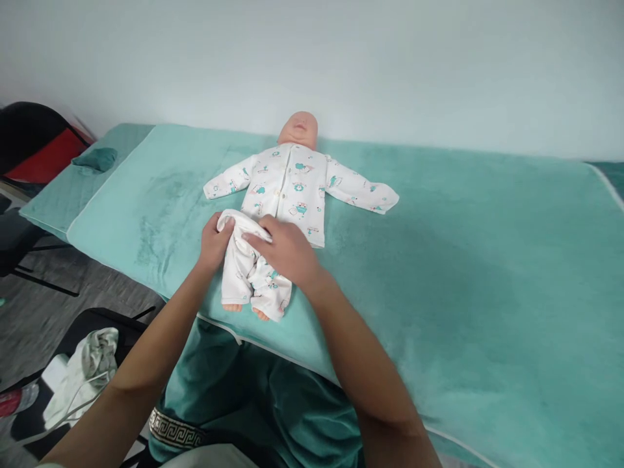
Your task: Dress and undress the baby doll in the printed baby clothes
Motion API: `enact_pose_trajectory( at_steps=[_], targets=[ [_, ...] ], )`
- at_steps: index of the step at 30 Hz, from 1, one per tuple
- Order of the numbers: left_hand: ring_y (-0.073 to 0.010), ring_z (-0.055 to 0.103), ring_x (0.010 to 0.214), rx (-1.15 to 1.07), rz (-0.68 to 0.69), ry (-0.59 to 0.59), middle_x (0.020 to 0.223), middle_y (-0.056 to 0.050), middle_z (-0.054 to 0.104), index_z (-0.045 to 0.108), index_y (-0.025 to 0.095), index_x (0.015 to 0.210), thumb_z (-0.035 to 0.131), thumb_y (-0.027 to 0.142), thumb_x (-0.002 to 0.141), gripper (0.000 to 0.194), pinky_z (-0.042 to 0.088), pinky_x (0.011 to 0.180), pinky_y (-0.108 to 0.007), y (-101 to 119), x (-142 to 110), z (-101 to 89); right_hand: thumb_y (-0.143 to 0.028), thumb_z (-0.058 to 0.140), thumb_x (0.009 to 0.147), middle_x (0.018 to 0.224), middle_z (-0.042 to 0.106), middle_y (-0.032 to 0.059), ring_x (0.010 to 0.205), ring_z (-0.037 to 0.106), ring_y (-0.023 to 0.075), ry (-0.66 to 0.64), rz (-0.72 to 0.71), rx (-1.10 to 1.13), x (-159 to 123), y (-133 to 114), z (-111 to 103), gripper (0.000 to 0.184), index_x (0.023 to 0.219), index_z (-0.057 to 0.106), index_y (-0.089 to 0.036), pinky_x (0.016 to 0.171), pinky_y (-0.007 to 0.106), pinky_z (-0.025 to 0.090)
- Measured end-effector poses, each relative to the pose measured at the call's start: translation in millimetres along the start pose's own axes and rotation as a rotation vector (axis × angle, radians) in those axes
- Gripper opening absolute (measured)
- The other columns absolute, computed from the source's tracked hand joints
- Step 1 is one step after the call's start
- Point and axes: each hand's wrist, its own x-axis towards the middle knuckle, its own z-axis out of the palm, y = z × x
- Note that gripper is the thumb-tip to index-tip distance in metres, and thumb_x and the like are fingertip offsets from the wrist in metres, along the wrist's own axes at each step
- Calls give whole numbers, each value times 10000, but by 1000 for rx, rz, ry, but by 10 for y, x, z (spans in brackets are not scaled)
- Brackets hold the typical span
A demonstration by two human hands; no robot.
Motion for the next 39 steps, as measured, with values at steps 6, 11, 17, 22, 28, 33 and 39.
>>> enact_pose_trajectory(
  at_steps=[6, 11, 17, 22, 28, 33, 39],
  targets=[
    [-208, 666, 1006, -154, 61, -79, 1151, -93, 696, 697, 219, 1097, 744, 531, 822, 419, 520, 879, -327, 378, 191, -119, -529, 528, 998, 710, 602, -1, 677, 556, 175, 430, 38, 86, -31, 124, -165, 318, 861, 560, -243, 677, 311, 433],
    [-175, 603, 892, 496, 170, -413, 1123, -60, 629, 701, 200, 1023, 871, 273, 703, 369, 500, 847, -317, 617, 299, 80, -437, 645, 942, 1006, 653, 76, 873, 606, 235, 380, 51, -242, -21, 181, -152, 231, 996, 584, -221, 708, 341, 428],
    [-291, 611, 1071, 1037, 296, -369, 1263, -131, 565, 595, 194, 1089, 785, 261, 802, 351, 463, 739, -324, 708, 93, 358, -305, 597, 963, 1072, 621, 137, 1004, 583, 299, 299, -6, -465, -8, 216, -18, 110, 992, 572, -202, 743, 358, 439],
    [-192, 584, 790, 899, 302, -142, 894, -42, 601, 530, 214, 859, 566, 210, 936, 85, 403, 700, -301, 683, 187, 358, -263, 592, 920, 767, 567, 4, 695, 570, 187, 440, -1, -22, 73, 356, 6, 89, 866, 528, -232, 662, 323, 450],
    [-104, 432, 531, 150, -109, 412, 606, 81, 389, 392, 234, 757, 510, 130, 891, 208, 338, 562, -235, 244, 571, -142, -386, 661, 774, 706, 490, -68, 606, 520, 127, 843, 227, 834, -107, 953, -386, 227, 838, 490, -252, 526, 245, 462],
    [-103, 502, 586, 187, -107, 362, 633, 72, 498, 487, 217, 776, 615, 177, 860, 159, 383, 610, -231, -165, 423, -351, -383, 660, 796, 701, 545, -37, 635, 522, 155, 1079, 473, 290, -474, 1345, -561, 197, 818, 533, -233, 614, 310, 461],
    [-166, 632, 850, 178, 106, -147, 924, -24, 730, 734, 192, 957, 644, 352, 872, 203, 475, 797, -277, -207, 152, -294, -432, 683, 878, 832, 672, 16, 750, 600, 178, 500, 82, 215, -588, 983, -148, 217, 928, 661, -222, 688, 320, 477]
  ],
)
